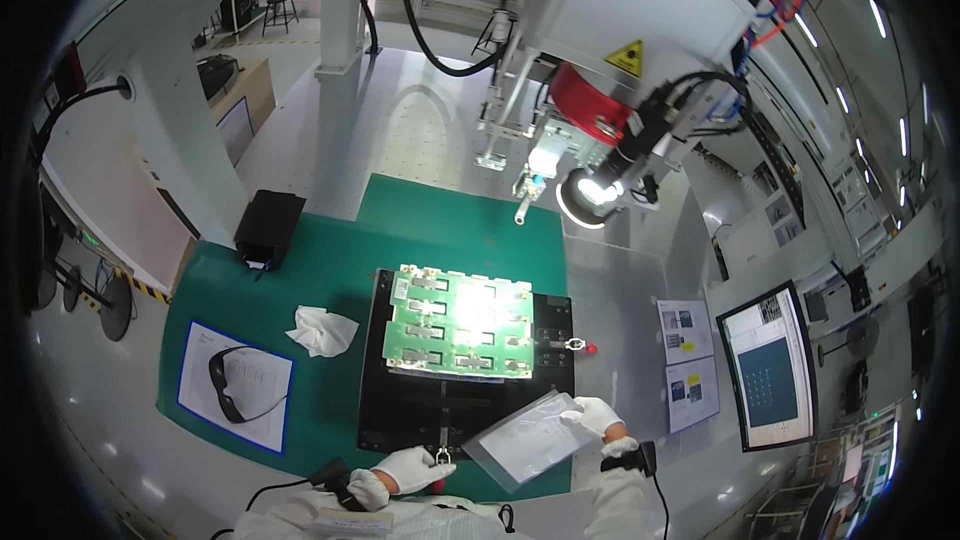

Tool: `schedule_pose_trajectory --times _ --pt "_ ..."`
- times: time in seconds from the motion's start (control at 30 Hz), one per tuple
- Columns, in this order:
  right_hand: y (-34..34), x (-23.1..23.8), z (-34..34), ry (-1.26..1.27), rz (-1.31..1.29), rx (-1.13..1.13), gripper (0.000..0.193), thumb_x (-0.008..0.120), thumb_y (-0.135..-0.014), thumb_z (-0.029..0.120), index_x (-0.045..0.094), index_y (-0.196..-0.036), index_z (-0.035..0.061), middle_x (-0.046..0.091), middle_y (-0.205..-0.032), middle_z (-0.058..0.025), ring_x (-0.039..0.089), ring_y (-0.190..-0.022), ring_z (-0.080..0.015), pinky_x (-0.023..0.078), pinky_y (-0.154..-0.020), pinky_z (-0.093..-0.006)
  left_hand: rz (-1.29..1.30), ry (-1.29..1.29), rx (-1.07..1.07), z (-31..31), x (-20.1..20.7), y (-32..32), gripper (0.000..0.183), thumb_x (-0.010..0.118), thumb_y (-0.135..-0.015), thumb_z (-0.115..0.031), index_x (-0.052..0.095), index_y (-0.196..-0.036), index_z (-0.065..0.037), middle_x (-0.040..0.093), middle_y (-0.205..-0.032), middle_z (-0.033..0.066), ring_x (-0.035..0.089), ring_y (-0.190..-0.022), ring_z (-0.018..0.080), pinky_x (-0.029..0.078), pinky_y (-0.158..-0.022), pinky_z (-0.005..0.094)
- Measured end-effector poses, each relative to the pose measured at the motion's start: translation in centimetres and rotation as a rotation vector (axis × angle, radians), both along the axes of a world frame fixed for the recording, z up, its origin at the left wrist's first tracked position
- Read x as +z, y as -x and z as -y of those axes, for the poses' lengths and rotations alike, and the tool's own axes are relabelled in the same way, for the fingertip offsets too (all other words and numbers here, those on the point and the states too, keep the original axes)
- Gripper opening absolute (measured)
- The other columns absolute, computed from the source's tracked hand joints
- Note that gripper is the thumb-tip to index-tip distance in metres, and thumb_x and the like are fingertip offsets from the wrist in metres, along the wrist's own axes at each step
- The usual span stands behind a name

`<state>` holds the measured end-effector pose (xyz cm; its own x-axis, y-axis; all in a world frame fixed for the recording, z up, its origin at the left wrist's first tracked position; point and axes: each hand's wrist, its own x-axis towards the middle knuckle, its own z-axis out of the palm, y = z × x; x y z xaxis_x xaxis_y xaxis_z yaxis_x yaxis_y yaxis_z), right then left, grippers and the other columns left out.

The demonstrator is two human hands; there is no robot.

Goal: The person carries a battery pack and a document to a workstation, places the battery pack onto a fixture, and secures it with a lever. After putting on safety glasses, they press down on the components by hand and activate a machine that moves over the battery pack.

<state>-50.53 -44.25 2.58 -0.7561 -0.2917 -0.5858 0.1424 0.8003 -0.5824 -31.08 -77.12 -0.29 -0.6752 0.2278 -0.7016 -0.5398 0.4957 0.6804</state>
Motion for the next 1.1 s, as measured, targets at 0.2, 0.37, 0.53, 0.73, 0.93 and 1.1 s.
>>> schedule_pose_trajectory --times 0.2,0.37,0.53,0.73,0.93,1.1 --pt "3.3 -7.4 -0.5 -0.139 -0.645 -0.194 0.035 0.062 -0.083 0.027 0.060 -0.104 -0.0019 0.066 -0.087 -0.0129 0.060 -0.074 -0.0213 0.048 -0.071 -0.0299 0.029 0.058 -0.119 -4.4 -6.2 -2.7 0.055 0.048 -0.082 -0.059 0.065 -0.083 -0.006 0.064 -0.084 0.0128 0.060 -0.080 0.0278 0.044 -0.077 0.0339" --pt "10.0 -11.7 -1.0 0.954 -0.013 -1.038 0.031 0.053 -0.090 0.040 0.052 -0.081 0.0109 0.049 -0.065 0.0011 0.043 -0.051 -0.0087 0.035 -0.046 -0.0224 0.139 -0.154 0.141 -5.5 -5.0 -2.9 0.048 0.045 -0.090 -0.049 0.057 -0.072 -0.006 0.055 -0.066 0.0058 0.053 -0.059 0.0192 0.042 -0.059 0.0302" --pt "13.5 -13.7 -0.9 1.052 -0.020 -1.443 0.040 0.055 -0.086 0.047 0.048 -0.083 0.0083 0.051 -0.072 -0.0049 0.047 -0.057 -0.0170 0.041 -0.049 -0.0299 0.894 -1.164 1.062 -6.4 -2.2 0.9 0.038 0.052 -0.090 -0.039 0.037 -0.064 -0.015 0.031 -0.052 -0.0054 0.031 -0.039 0.0074 0.025 -0.037 0.0230" --pt "14.8 -10.5 1.1 1.234 0.005 -1.776 0.043 0.056 -0.085 0.049 0.049 -0.080 0.0074 0.042 -0.063 -0.0046 0.046 -0.056 -0.0174 0.043 -0.049 -0.0318 0.774 -1.100 1.094 -6.5 -1.4 -0.3 0.031 0.050 -0.091 -0.028 0.037 -0.066 -0.016 0.034 -0.053 -0.0046 0.032 -0.038 0.0069 0.025 -0.036 0.0218" --pt "11.9 -7.7 8.2 0.614 -0.884 -1.066 0.046 0.051 -0.091 0.030 0.054 -0.066 -0.0075 0.049 -0.054 -0.0057 0.040 -0.054 -0.0144 0.035 -0.050 -0.0370 0.527 -0.654 0.815 -7.2 -0.9 -3.4 0.020 0.055 -0.087 -0.013 0.043 -0.071 -0.015 0.035 -0.053 -0.0053 0.030 -0.038 0.0055 0.023 -0.036 0.0217" --pt "11.8 -7.5 6.2 0.507 -0.641 -0.876 0.040 0.052 -0.090 0.026 0.057 -0.071 -0.0081 0.046 -0.052 -0.0048 0.037 -0.052 -0.0113 0.034 -0.050 -0.0334 0.564 -0.769 0.847 -7.2 -0.1 -1.7 0.023 0.053 -0.088 -0.013 0.041 -0.068 -0.014 0.031 -0.051 -0.0064 0.028 -0.038 0.0058 0.023 -0.036 0.0223"
